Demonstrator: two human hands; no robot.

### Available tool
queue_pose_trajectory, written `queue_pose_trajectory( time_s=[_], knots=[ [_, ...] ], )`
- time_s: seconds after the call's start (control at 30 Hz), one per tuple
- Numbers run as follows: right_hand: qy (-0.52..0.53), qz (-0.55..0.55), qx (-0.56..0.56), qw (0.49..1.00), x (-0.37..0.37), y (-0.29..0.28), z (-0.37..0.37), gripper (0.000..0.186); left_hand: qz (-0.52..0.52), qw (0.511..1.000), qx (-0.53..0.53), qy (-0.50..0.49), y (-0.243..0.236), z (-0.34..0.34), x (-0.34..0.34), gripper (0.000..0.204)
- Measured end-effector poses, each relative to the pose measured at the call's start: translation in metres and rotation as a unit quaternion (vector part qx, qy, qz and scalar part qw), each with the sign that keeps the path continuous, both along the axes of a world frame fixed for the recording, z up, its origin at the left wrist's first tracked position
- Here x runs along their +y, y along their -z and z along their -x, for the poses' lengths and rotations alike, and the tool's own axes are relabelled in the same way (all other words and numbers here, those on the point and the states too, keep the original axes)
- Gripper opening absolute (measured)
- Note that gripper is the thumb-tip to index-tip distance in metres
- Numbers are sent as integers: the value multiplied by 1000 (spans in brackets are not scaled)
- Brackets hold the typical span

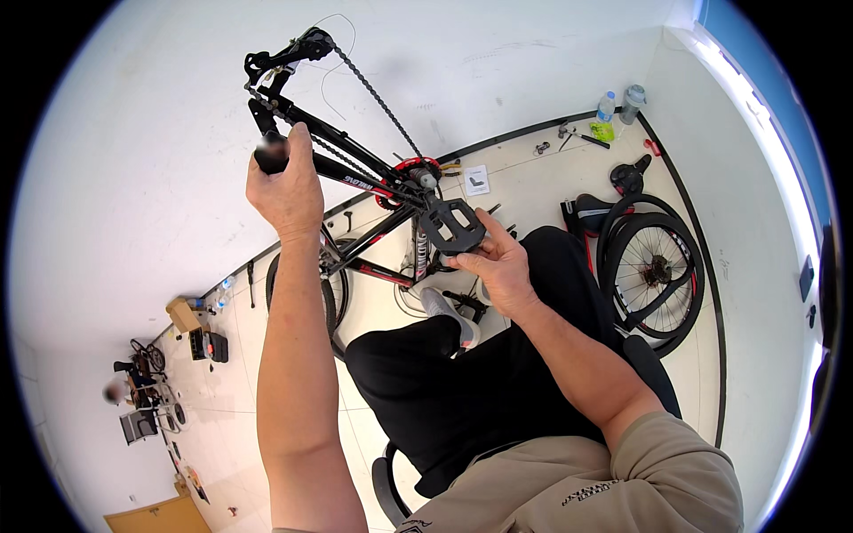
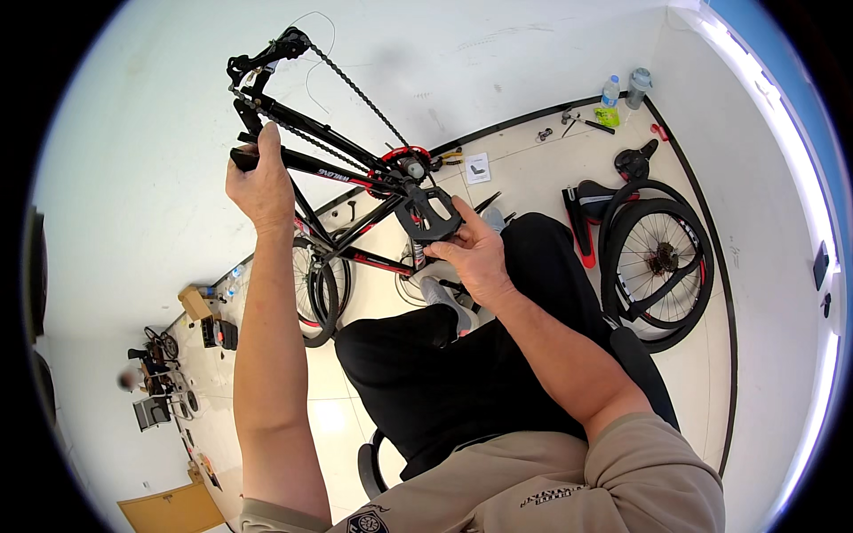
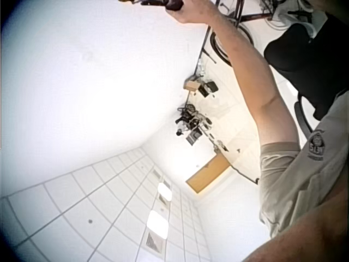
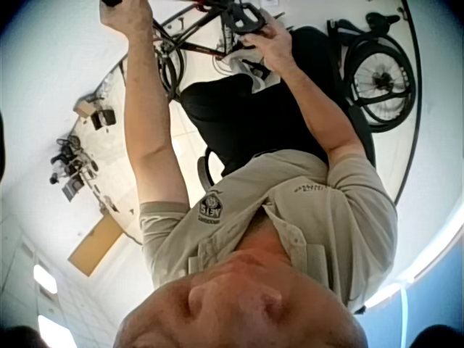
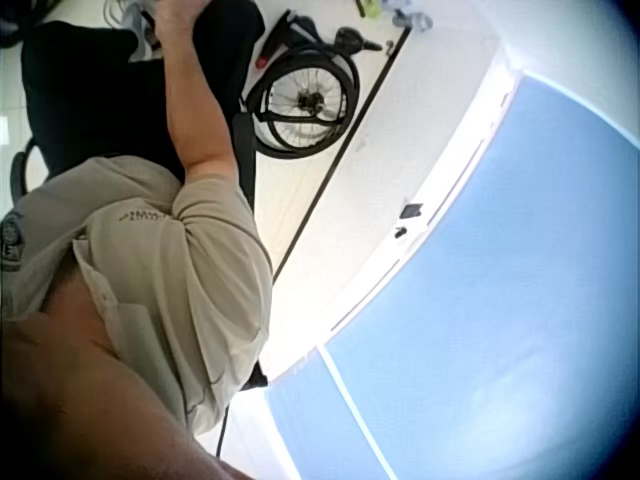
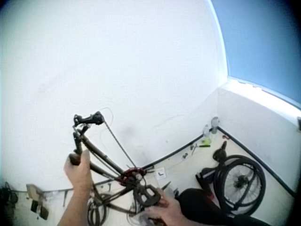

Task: The person is seated and working on a bicycle frame mounted upside down. They use a torque wrench to tighten bolts on the crankset and chainring area, rotating the crank arm to check alignment and chain movement. The person repeatedly adjusts and tightens components around the bottom bracket and chainring.

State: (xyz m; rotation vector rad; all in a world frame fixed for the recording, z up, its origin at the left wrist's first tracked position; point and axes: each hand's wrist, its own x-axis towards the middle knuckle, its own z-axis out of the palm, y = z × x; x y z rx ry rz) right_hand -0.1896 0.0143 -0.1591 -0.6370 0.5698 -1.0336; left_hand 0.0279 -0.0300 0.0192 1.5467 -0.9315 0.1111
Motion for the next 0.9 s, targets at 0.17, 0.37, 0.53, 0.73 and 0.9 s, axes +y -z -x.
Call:
queue_pose_trajectory(
  time_s=[0.17,0.37,0.53,0.73,0.9],
  knots=[
    [-22,8,52,998,2,1,2,76,0,1000,-5,2,1,-2,0,42],
    [-5,21,123,992,2,5,1,71,0,1000,-2,4,1,-1,0,41],
    [-37,20,182,982,2,4,3,57,0,1000,-1,5,0,-1,0,41],
    [-34,34,123,991,2,9,0,44,-1,1000,1,4,0,2,0,41],
    [-23,23,103,994,4,5,-1,37,1,1000,0,-2,-1,1,1,42]
  ],
)
